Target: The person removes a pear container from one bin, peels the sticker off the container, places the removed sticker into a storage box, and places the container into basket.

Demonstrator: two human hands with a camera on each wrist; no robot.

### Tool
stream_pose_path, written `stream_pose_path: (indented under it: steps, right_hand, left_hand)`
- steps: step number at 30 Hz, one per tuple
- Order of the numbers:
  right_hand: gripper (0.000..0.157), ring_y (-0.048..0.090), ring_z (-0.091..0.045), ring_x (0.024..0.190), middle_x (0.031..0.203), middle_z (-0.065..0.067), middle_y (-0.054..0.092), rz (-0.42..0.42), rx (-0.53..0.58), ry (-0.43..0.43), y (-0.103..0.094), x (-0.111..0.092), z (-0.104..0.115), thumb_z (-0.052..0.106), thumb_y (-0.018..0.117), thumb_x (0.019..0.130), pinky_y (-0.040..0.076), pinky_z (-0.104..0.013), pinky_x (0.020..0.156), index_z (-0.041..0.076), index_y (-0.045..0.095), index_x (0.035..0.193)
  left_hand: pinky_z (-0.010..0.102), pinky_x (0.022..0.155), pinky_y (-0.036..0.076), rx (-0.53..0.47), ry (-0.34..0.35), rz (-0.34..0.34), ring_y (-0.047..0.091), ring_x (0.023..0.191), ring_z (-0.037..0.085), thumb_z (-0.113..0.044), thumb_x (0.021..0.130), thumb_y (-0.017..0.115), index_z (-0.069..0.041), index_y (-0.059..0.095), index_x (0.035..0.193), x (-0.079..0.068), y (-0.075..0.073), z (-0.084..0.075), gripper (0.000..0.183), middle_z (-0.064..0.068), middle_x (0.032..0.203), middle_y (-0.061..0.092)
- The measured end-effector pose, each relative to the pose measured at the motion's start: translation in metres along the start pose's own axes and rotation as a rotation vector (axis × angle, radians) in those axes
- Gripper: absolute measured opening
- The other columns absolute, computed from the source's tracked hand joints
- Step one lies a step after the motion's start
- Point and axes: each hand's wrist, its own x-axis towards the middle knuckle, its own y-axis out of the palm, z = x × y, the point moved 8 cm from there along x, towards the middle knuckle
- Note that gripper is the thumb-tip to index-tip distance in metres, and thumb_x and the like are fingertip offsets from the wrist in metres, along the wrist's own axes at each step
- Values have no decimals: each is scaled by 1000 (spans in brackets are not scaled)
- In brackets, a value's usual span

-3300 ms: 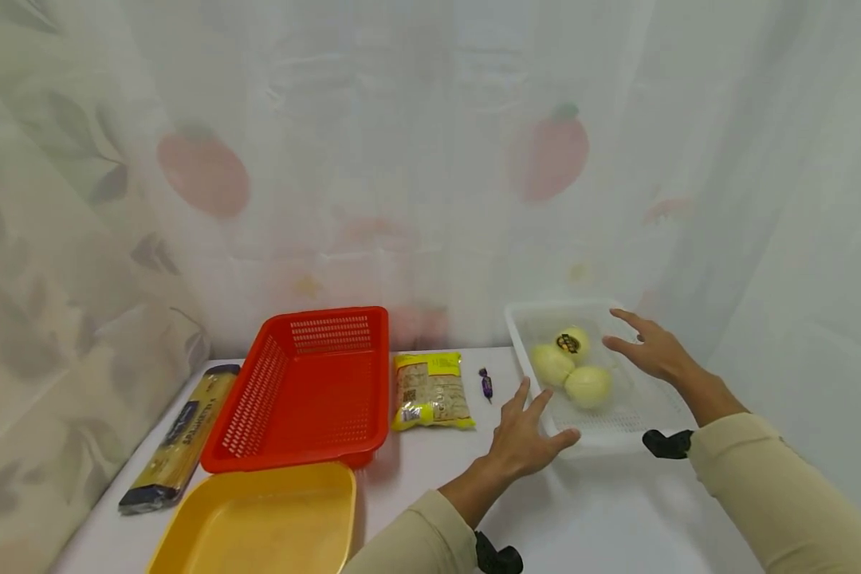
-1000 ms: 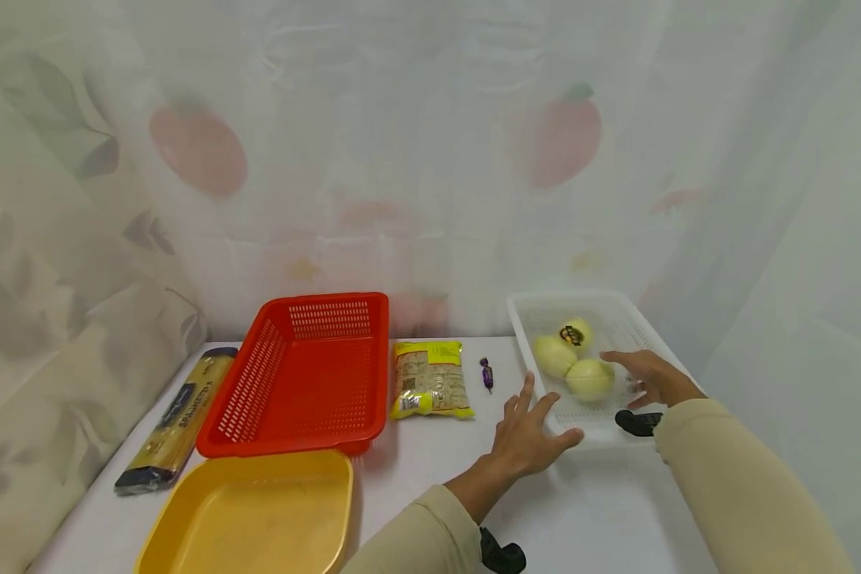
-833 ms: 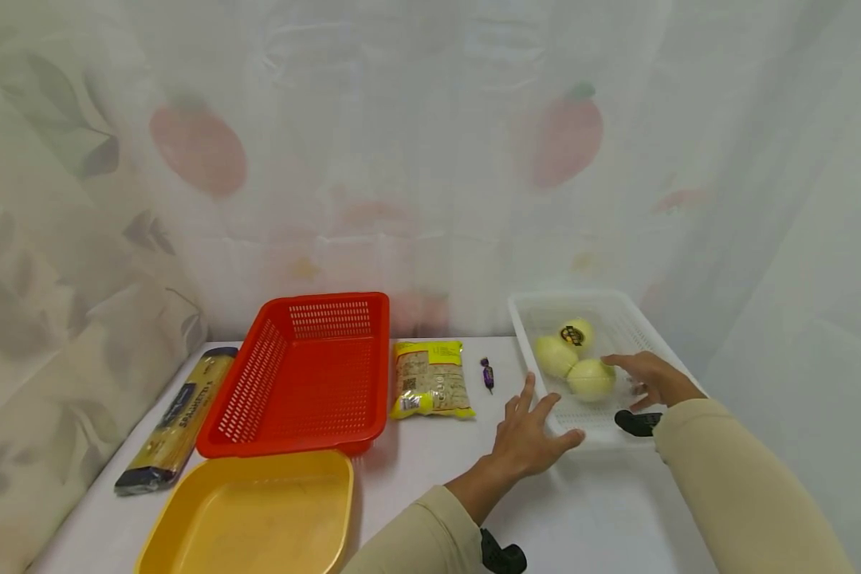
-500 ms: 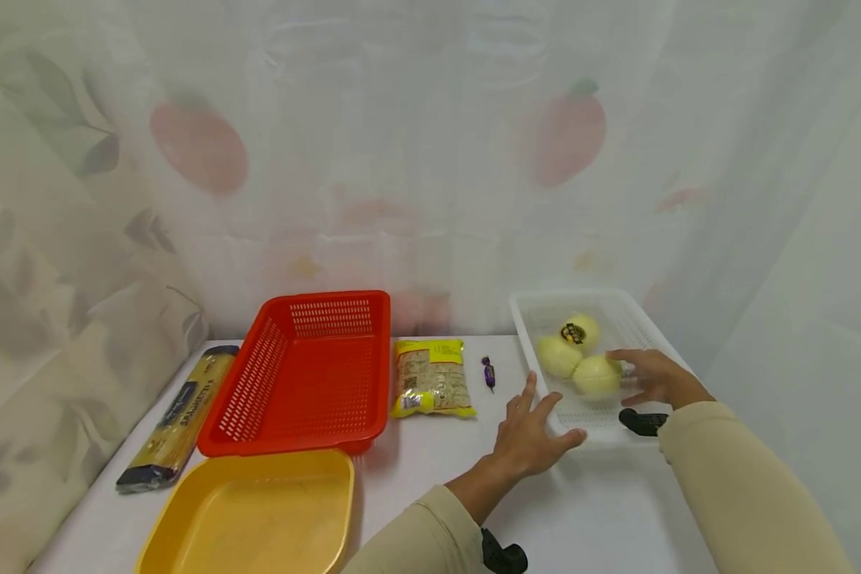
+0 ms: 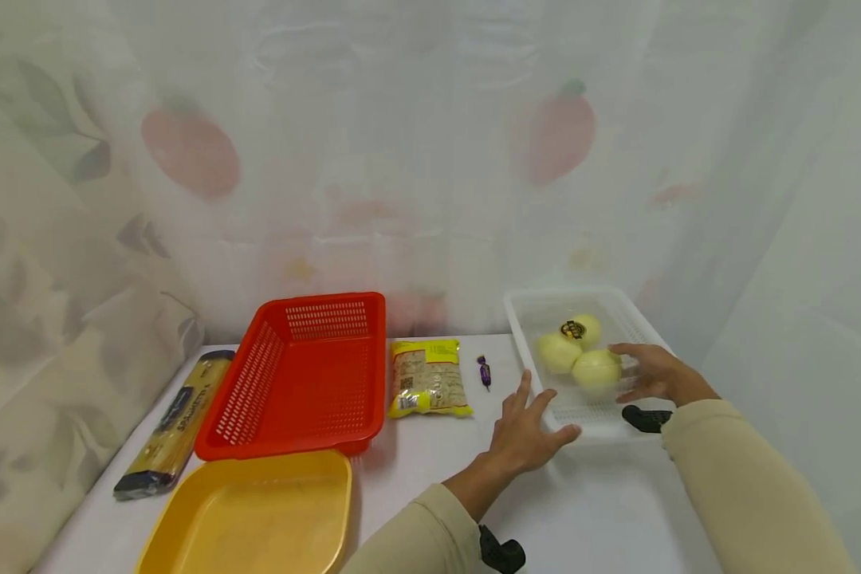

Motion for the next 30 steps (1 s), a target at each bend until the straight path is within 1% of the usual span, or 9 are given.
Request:
stream_pose_path:
  steps: [3, 5, 9, 13, 16, 19, 24, 27, 30]
  right_hand:
    - [107, 14, -61, 130, 149, -38, -12, 7, 2, 0, -3, -4, 1, 38, 60, 95, 44, -63, 86, 10, -29, 146]
    - [106, 12, -61, 130, 148, -38, -16, 7, -6, -4, -5, -7, 1, 39, 59, 95, 44, -63, 86, 10, -30, 145]
    - [108, 13, -60, 131, 149, -36, -19, -3, -7, -19, -9, -14, 2, 39, 61, 94, 45, -62, 85, 10, -29, 145]
    - [105, 23, -59, 128, 150, -34, -18, 9, 21, -30, -12, -19, 1, 38, 59, 95, 45, -62, 85, 11, -28, 146]
    - [99, 34, -59, 120, 150, -36, -14, 20, 35, -32, -13, -23, 0, 36, 55, 97, 45, -63, 84, 10, -27, 147]
    - [96, 44, -55, 111, 149, -38, -11, 24, 43, -30, -14, -28, -1, 36, 52, 99, 44, -64, 85, 10, -27, 147]
    - [93, 48, -52, 106, 148, -40, -10, 29, 53, -48, -14, -37, 2, 34, 50, 100, 42, -65, 86, 9, -26, 148]
    - [91, 51, -48, 103, 149, -38, -9, 27, 64, -70, -12, -44, 7, 35, 51, 100, 40, -65, 88, 8, -21, 150]
    - [92, 53, -44, 100, 150, -35, -12, 38, 83, -99, -10, -50, 13, 35, 52, 99, 39, -66, 88, 10, -19, 151]
  left_hand:
    - [56, 96, 37, -15, -5, 3, 24, 139, 24, -71, 84, 52, -35, 46, 144, 0, 1, 1, 71, -9, 160, 3]
    - [55, 96, 37, -23, -11, 8, 24, 139, 24, -71, 83, 52, -35, 45, 144, 0, 1, 1, 71, -9, 160, 2]
    - [54, 96, 37, -24, -15, 13, 24, 138, 25, -70, 83, 53, -35, 46, 144, -1, 1, 1, 71, -9, 160, 2]
    - [55, 97, 36, -14, -8, 10, 24, 139, 26, -70, 84, 53, -34, 45, 144, 1, 1, 1, 70, -8, 160, 2]
    - [56, 97, 35, -13, -5, 12, 24, 139, 26, -70, 84, 53, -34, 45, 144, 1, 2, 2, 71, -9, 160, 2]
    - [56, 98, 35, -18, -6, 17, 23, 139, 26, -70, 84, 53, -34, 45, 144, 1, 3, 2, 70, -9, 160, 2]
    - [56, 99, 34, -25, -3, 16, 24, 139, 26, -69, 84, 54, -35, 45, 144, 1, 2, 2, 70, -8, 160, 3]
    - [56, 99, 34, -27, -1, 18, 24, 139, 26, -69, 84, 54, -35, 45, 144, 0, 1, 1, 70, -7, 160, 3]
    - [56, 99, 34, -26, 0, 21, 24, 139, 27, -70, 84, 53, -35, 45, 144, 0, 0, 0, 70, -7, 160, 3]
